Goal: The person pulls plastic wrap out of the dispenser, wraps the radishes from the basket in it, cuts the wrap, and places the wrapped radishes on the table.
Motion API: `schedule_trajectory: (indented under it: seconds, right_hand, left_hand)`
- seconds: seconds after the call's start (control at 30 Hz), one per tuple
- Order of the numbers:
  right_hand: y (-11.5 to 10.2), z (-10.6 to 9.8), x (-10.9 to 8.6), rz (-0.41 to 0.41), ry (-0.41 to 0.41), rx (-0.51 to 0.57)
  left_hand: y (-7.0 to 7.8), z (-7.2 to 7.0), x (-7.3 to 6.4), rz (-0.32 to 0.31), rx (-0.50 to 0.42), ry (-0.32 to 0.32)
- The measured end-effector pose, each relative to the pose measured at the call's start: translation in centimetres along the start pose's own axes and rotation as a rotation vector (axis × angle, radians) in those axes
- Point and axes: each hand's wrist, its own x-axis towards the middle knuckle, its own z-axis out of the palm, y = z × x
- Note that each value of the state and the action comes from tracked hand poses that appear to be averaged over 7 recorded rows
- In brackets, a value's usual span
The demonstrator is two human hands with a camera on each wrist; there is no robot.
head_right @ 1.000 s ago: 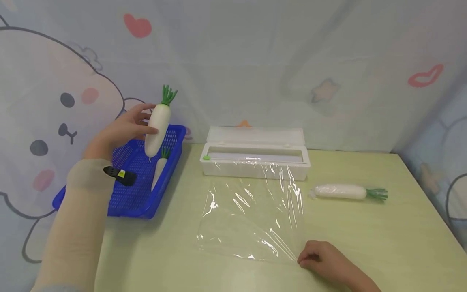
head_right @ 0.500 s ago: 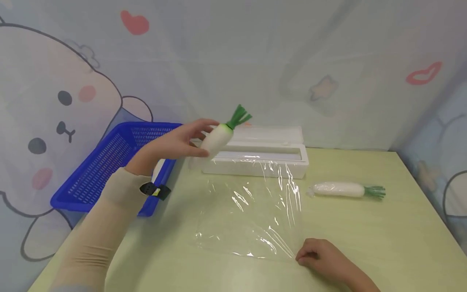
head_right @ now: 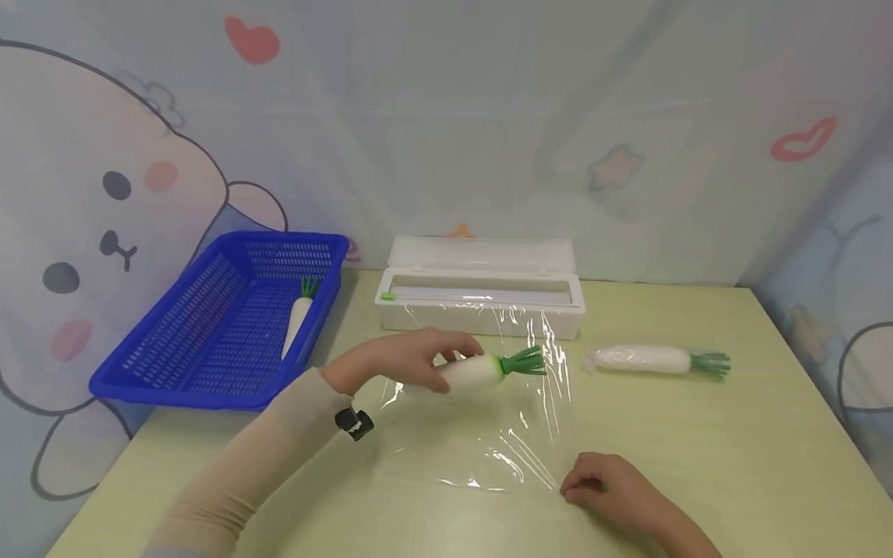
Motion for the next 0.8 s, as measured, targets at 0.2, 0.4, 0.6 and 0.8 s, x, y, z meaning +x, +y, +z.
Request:
schedule_trajectory:
  seconds: [0.2, 0.4, 0.6, 0.8]
  right_hand:
    - [-0.2, 0.0, 0.0, -0.001, 0.007, -0.003]
    - [-0.4, 0.0, 0.0, -0.003, 0.006, -0.011]
    - [-0.4, 0.0, 0.0, 0.024, 0.016, -0.036]
    - [-0.4, 0.1, 0.0, 0.053, 0.018, -0.038]
  left_hand:
    - [-0.6, 2.8, 1.3, 0.005, 0.060, -0.056]
    - [-0.7, 4.5, 1.5, -0.015, 0.169, -0.095]
    - [-0.8, 5.3, 1.4, -0.031, 0.224, -0.107]
    - [-1.1, 6.0, 1.5, -0.068, 0.252, -0.107]
